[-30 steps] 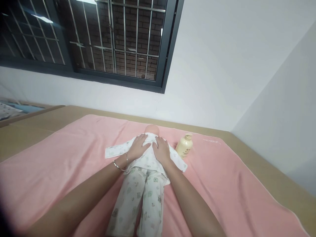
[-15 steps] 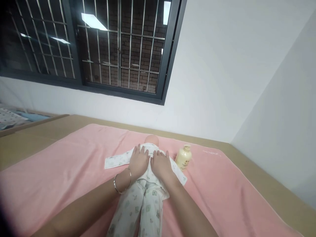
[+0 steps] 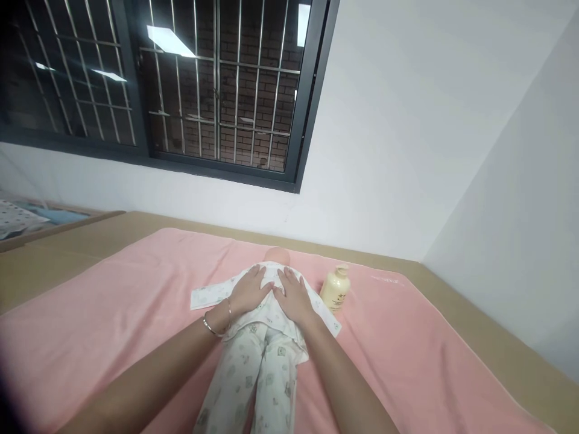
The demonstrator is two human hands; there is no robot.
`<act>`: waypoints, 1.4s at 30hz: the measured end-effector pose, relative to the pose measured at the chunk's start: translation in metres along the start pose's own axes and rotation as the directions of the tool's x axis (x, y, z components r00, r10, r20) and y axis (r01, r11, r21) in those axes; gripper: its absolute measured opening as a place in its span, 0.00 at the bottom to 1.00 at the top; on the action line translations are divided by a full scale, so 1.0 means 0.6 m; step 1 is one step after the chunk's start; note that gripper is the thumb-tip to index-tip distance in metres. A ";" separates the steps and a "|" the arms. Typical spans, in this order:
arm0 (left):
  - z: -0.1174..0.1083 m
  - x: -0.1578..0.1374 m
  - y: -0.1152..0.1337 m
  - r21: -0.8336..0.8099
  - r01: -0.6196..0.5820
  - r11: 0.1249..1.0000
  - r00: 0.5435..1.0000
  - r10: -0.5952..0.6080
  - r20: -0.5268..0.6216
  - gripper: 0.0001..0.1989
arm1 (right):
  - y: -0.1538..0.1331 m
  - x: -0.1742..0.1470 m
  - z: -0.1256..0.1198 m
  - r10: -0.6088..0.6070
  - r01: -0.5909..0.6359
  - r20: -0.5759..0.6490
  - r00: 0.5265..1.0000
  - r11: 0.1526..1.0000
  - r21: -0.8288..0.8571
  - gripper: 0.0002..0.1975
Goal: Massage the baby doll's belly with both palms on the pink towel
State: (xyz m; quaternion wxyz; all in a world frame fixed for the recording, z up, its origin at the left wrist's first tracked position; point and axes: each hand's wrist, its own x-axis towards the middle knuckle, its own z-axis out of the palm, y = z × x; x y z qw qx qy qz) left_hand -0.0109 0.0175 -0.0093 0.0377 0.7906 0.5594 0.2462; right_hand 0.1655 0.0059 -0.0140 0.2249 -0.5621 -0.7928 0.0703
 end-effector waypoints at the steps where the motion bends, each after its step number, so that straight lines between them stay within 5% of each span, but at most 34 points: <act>1: -0.002 -0.003 0.005 0.025 0.010 1.000 1.000 -0.010 -0.010 0.30 | -0.004 -0.002 -0.001 0.011 -0.011 0.002 1.000 1.000 -0.013 0.28; 3: -0.011 -0.009 0.019 0.074 -0.001 0.997 0.999 0.003 -0.036 0.26 | -0.021 -0.009 -0.006 0.028 -0.028 -0.003 1.000 0.998 -0.056 0.28; 6: -0.026 -0.018 0.042 0.108 -0.166 0.980 0.981 0.175 -0.080 0.15 | -0.057 -0.023 -0.021 -0.010 0.002 -0.054 0.998 0.989 -0.147 0.23; 9: -0.029 -0.018 0.050 0.067 -0.265 0.962 0.955 0.272 -0.119 0.15 | -0.076 -0.030 -0.031 -0.069 0.052 -0.095 0.993 0.983 -0.175 0.19; 12: -0.016 -0.008 0.034 -0.015 -0.180 0.984 0.972 0.176 -0.153 0.13 | -0.055 -0.020 -0.025 -0.063 0.048 -0.119 0.991 0.991 -0.127 0.20; 17: 0.004 0.007 -0.007 -0.157 -0.020 0.987 0.998 0.010 -0.068 0.31 | 0.023 0.008 -0.005 0.182 -0.190 -0.088 0.979 0.977 -0.093 0.27; 20: 0.007 0.005 -0.008 -0.127 0.000 0.992 0.999 -0.006 -0.046 0.34 | 0.035 0.011 -0.006 0.247 -0.258 -0.084 0.965 0.952 -0.166 0.27; 24: 0.009 -0.005 0.012 -0.078 -0.082 0.994 0.980 0.066 -0.187 0.22 | -0.007 -0.001 -0.014 0.143 -0.164 -0.108 0.984 0.961 -0.222 0.23; 27: 0.011 -0.008 0.018 -0.134 -0.214 0.968 0.946 0.171 -0.274 0.15 | -0.048 -0.014 -0.013 -0.003 -0.007 -0.131 0.991 0.997 -0.079 0.22; 32: 0.020 0.003 -0.003 -0.253 -0.200 0.947 0.966 0.147 -0.215 0.21 | -0.045 -0.011 0.004 -0.131 0.159 -0.196 0.972 0.979 0.131 0.24; 37: 0.033 0.012 -0.017 -0.219 -0.071 0.973 0.996 0.059 -0.063 0.31 | 0.017 0.009 0.017 0.047 -0.033 -0.155 0.987 0.995 0.093 0.28; 42: 0.031 0.010 -0.013 -0.217 -0.076 0.973 0.996 0.065 -0.055 0.31 | 0.027 0.009 0.018 0.118 -0.115 -0.125 0.985 0.993 0.030 0.29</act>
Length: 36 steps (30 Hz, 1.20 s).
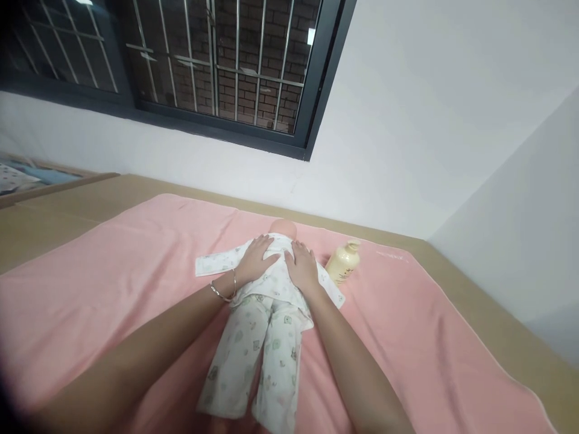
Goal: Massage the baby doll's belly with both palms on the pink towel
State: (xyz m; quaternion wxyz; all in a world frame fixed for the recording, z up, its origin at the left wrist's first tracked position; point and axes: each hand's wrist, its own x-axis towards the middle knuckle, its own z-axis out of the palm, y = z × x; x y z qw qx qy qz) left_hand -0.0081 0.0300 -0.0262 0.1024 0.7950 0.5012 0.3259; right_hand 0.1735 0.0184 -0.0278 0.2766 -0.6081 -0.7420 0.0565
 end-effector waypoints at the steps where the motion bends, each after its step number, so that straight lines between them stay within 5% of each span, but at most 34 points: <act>1: -0.001 0.000 0.001 0.001 -0.006 1.000 1.000 0.006 -0.004 0.31 | -0.001 -0.001 0.000 -0.002 0.002 0.001 1.000 1.000 -0.001 0.29; 36: -0.006 0.004 -0.001 0.045 -0.009 0.999 1.000 0.009 -0.001 0.28 | -0.015 -0.007 -0.010 -0.014 0.012 -0.022 1.000 0.997 -0.081 0.27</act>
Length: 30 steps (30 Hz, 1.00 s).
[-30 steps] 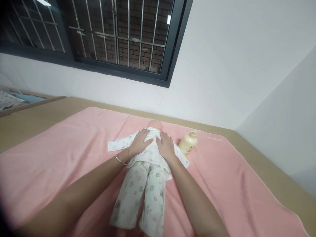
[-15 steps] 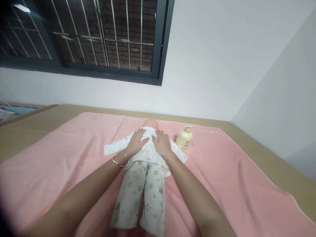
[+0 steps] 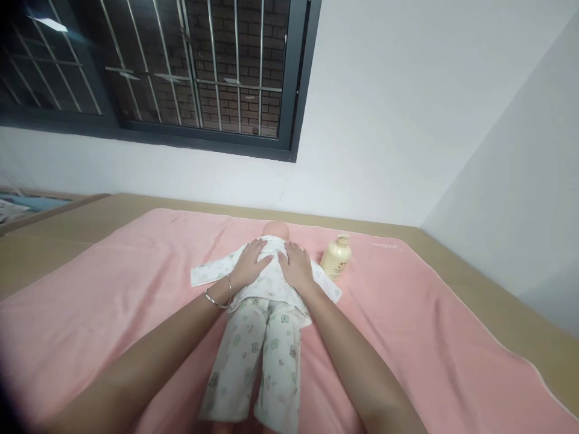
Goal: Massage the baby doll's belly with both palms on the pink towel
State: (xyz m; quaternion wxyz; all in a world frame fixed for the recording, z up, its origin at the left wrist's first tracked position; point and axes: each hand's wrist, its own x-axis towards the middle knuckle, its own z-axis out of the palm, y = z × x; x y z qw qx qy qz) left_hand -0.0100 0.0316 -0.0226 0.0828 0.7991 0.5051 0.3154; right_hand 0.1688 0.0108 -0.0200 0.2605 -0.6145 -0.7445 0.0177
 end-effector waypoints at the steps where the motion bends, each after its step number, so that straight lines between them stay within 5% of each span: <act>1: -0.001 -0.001 0.001 0.012 -0.008 1.000 1.000 0.008 0.002 0.28 | -0.005 -0.003 -0.004 0.012 -0.012 -0.005 1.000 1.000 -0.017 0.27; 8: -0.012 -0.021 0.043 0.236 -0.014 0.972 0.999 0.026 -0.046 0.25 | -0.054 -0.032 -0.027 0.107 -0.106 -0.009 0.994 0.963 -0.249 0.27; 14: -0.033 -0.034 0.074 0.264 -0.078 0.961 0.991 0.103 -0.081 0.12 | -0.093 -0.045 -0.041 -0.126 0.136 0.079 0.989 0.982 -0.129 0.24; 21: -0.014 -0.022 0.031 0.124 -0.042 0.991 0.991 0.057 -0.123 0.18 | -0.039 -0.011 -0.007 -0.128 0.127 0.015 0.992 0.989 0.072 0.25; 26: -0.005 -0.019 0.020 0.104 0.078 0.992 0.996 -0.073 -0.057 0.30 | 0.000 0.007 0.008 0.013 -0.014 0.060 0.998 1.000 0.016 0.29; 30: -0.012 -0.029 0.044 0.213 0.020 0.977 0.998 -0.005 -0.070 0.24 | -0.033 -0.011 -0.008 -0.005 0.009 0.034 0.999 0.992 -0.124 0.27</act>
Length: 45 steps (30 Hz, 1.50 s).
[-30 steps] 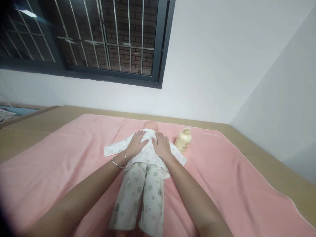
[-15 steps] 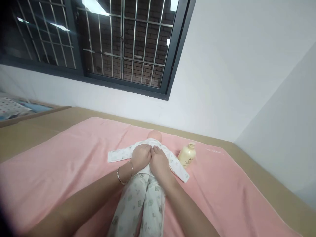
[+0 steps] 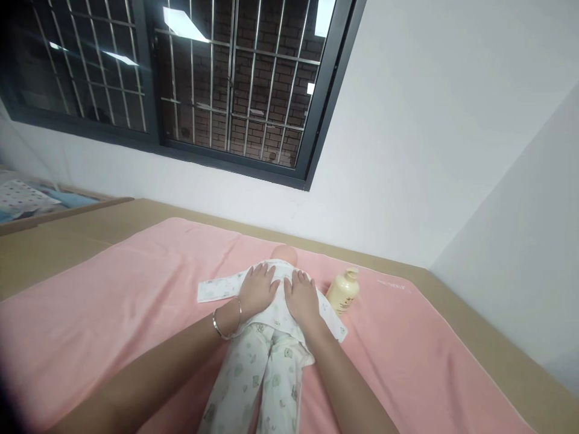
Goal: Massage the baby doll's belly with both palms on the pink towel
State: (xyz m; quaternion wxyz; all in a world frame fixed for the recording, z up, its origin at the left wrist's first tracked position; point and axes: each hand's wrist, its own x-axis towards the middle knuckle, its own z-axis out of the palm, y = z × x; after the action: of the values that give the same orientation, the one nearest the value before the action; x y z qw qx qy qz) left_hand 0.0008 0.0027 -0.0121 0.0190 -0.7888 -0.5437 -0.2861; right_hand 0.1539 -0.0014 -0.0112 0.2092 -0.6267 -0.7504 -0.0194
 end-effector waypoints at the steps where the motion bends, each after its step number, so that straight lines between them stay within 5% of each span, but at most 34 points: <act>1: -0.002 -0.002 0.007 0.025 -0.034 0.999 0.999 0.034 -0.010 0.22 | -0.013 -0.007 -0.007 -0.032 0.032 -0.009 0.999 0.999 -0.025 0.25; 8: 0.002 0.009 -0.002 -0.050 -0.220 0.974 0.975 0.220 0.007 0.19 | -0.036 -0.014 -0.017 -0.117 0.116 0.008 0.993 0.991 0.060 0.24; 15: 0.003 0.034 -0.048 -0.107 0.035 0.994 0.976 -0.011 0.217 0.39 | 0.044 0.030 0.012 0.088 -0.106 0.118 0.989 0.982 0.153 0.32; 20: -0.007 0.011 0.001 0.043 -0.040 0.998 0.987 0.033 0.156 0.25 | 0.016 0.013 -0.001 0.087 -0.090 0.094 0.992 0.996 0.021 0.29; 25: -0.035 -0.001 0.043 0.044 -0.172 0.984 0.977 0.165 0.132 0.14 | -0.048 -0.024 -0.043 -0.108 0.104 0.089 0.990 0.994 0.047 0.24; 31: -0.009 0.022 -0.012 -0.198 -0.145 0.969 0.989 0.148 -0.003 0.18 | -0.016 0.004 -0.020 -0.136 0.132 0.000 0.991 0.961 0.244 0.22; 35: 0.029 0.030 -0.050 -0.217 -0.052 0.975 0.995 0.070 0.076 0.25 | 0.026 0.027 0.022 -0.021 0.020 0.000 1.000 0.959 0.283 0.29; 45: 0.044 0.027 -0.056 -0.248 -0.010 0.969 0.999 0.020 0.041 0.26 | 0.033 0.024 0.029 -0.008 0.013 -0.019 1.000 0.971 0.239 0.29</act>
State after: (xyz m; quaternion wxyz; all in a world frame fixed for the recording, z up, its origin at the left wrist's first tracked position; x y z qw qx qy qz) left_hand -0.0132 0.0391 -0.0358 -0.0891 -0.7951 -0.4981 -0.3344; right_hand 0.1656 0.0215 -0.0270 0.2897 -0.5927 -0.7487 0.0644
